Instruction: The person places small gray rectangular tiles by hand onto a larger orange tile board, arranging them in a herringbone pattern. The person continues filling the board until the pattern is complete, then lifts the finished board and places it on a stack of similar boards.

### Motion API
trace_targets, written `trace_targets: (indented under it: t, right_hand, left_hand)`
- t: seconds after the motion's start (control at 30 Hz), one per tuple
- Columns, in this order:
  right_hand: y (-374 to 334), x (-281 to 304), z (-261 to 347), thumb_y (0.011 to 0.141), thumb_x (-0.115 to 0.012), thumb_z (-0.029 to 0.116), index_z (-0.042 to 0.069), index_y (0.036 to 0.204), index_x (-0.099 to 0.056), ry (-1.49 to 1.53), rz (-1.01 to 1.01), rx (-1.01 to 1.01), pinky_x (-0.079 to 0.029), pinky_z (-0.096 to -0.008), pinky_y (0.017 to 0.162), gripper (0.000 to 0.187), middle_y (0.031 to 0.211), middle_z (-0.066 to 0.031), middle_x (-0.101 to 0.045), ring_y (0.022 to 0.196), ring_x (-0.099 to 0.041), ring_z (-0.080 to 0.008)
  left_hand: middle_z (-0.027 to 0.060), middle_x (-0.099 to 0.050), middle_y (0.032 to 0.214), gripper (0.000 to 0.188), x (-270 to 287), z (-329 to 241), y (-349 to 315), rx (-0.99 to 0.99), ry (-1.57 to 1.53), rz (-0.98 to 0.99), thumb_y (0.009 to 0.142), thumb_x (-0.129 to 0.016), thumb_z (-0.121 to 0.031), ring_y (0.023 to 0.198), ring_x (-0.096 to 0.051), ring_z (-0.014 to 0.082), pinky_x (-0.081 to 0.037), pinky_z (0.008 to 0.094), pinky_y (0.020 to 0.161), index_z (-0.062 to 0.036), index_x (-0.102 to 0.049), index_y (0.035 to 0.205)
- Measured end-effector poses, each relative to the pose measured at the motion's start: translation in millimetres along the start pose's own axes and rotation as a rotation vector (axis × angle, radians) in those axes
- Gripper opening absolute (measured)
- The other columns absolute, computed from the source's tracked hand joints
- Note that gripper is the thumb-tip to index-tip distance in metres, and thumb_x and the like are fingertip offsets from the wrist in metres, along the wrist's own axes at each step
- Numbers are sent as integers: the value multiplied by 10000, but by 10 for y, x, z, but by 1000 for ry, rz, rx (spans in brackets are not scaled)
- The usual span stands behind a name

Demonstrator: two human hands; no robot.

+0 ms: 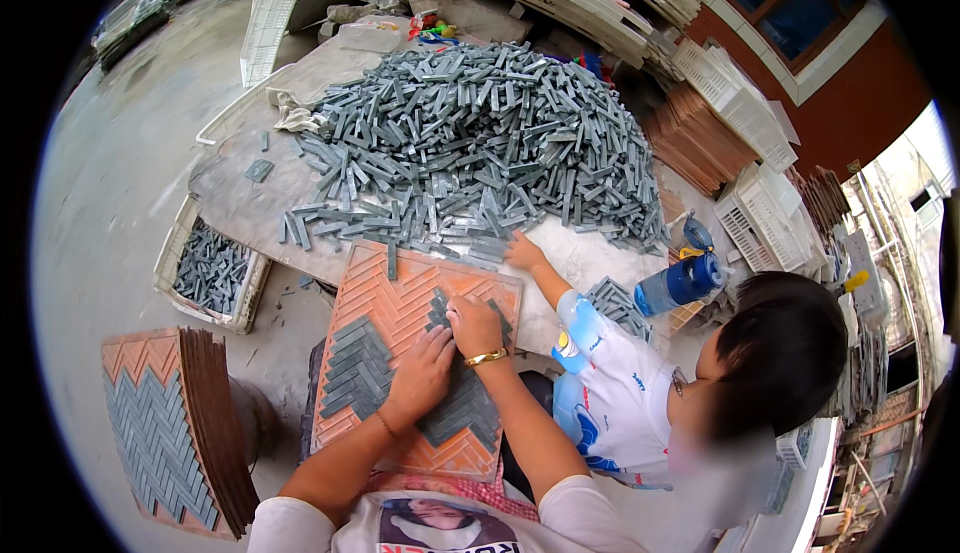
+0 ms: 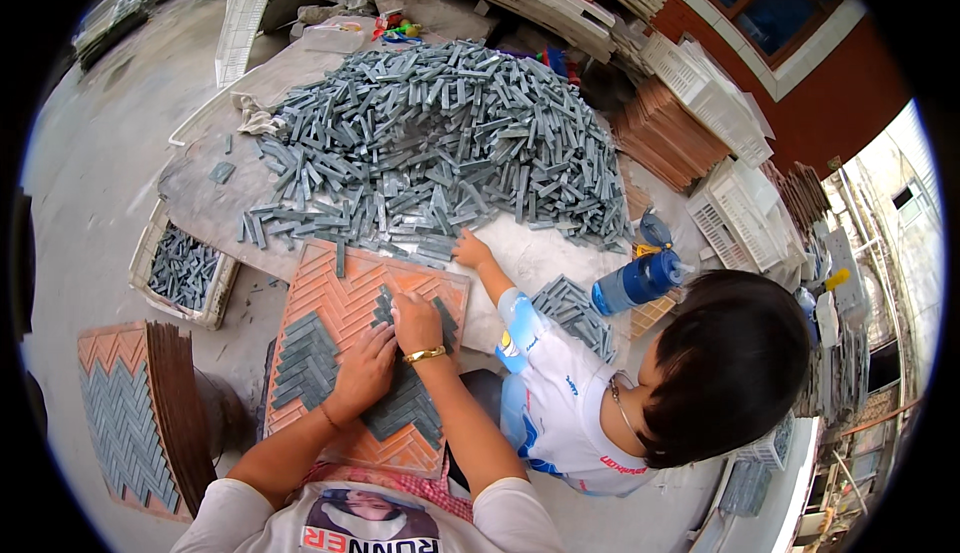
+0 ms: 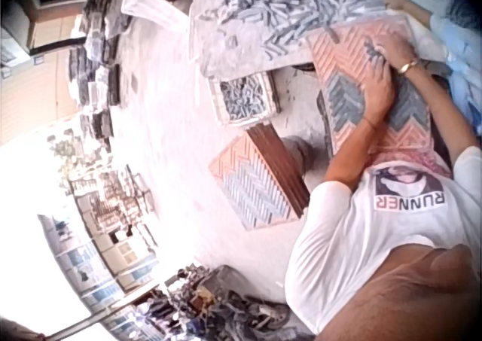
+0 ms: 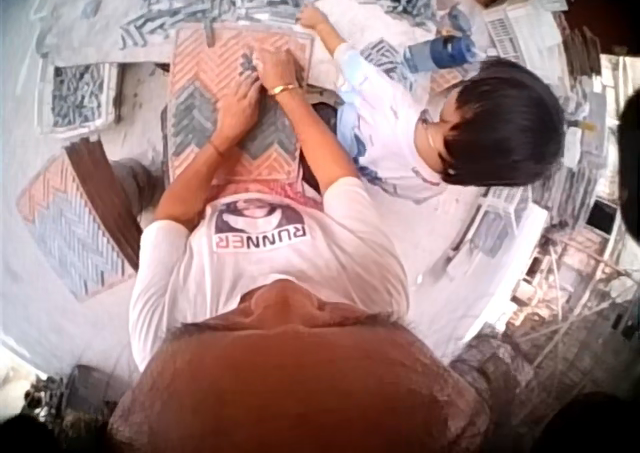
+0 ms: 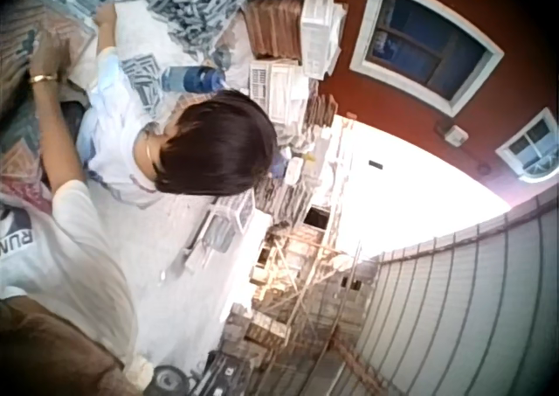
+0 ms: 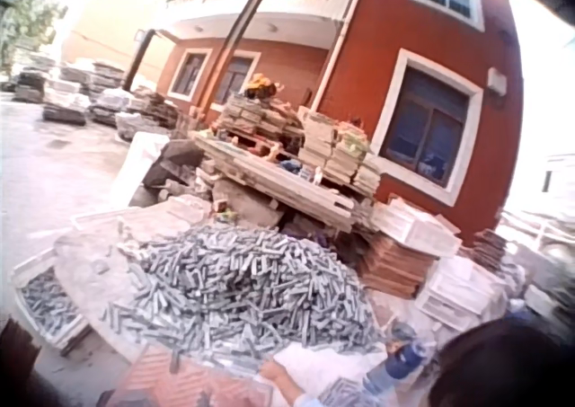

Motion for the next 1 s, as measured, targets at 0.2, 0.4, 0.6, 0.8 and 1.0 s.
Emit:
trace_targets:
  t: [0.2, 0.4, 0.6, 0.8, 1.0]
  right_hand:
    - [165, -110, -141, 716, -645, 105, 86, 826, -632, 94, 151, 10, -474, -402, 634, 112, 766, -128, -615, 710, -594, -310]
    - [512, 247, -589, 774, -592, 127, 84, 882, -622, -18, -34, -179, -479, -413, 684, 121, 880, -133, -614, 816, -595, -326]
    - [767, 218, -744, 742, -642, 117, 87, 928, -598, -281, 54, -272, -472, -427, 745, 193, 951, -140, -595, 876, -580, -333]
    - [791, 205, -857, 700, -655, 86, 64, 884, -581, -170, 102, -223, -468, -409, 747, 200, 913, -137, -582, 863, -567, -327]
    - [465, 425, -429, 690, -630, 26, 82, 866, -546, -17, 272, 50, -447, -403, 744, 203, 848, -102, -566, 839, -543, -328]
  left_hand:
    - [153, -517, 1193, 381, 35, 104, 106, 64, -53, -4, 738, -569, -38, 1145, -467, 305, -365, 409, 977, 16, -532, 1114]
    - [134, -430, 1332, 528, -93, 220, 229, 78, 72, 102, 785, -602, -187, 1258, -374, 287, -268, 427, 1051, -8, -448, 1258]
    - [133, -408, 1349, 557, -119, 243, 198, 113, 73, 142, 796, -593, -217, 1271, -353, 279, -247, 420, 1065, -11, -419, 1283]
    - [138, -401, 1352, 553, -99, 232, 189, 116, 68, 133, 803, -582, -211, 1270, -350, 283, -248, 420, 1064, -13, -411, 1290]
    - [136, -402, 1352, 561, -64, 210, 223, 121, 65, 134, 796, -585, -202, 1274, -348, 283, -248, 420, 1066, -5, -408, 1290]
Point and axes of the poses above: each hand's wrist, its own y-axis towards the middle knuckle, its own x-axis out of the back of the hand, z = x × y, the point moved 8 cm from there along y, towards the middle knuckle
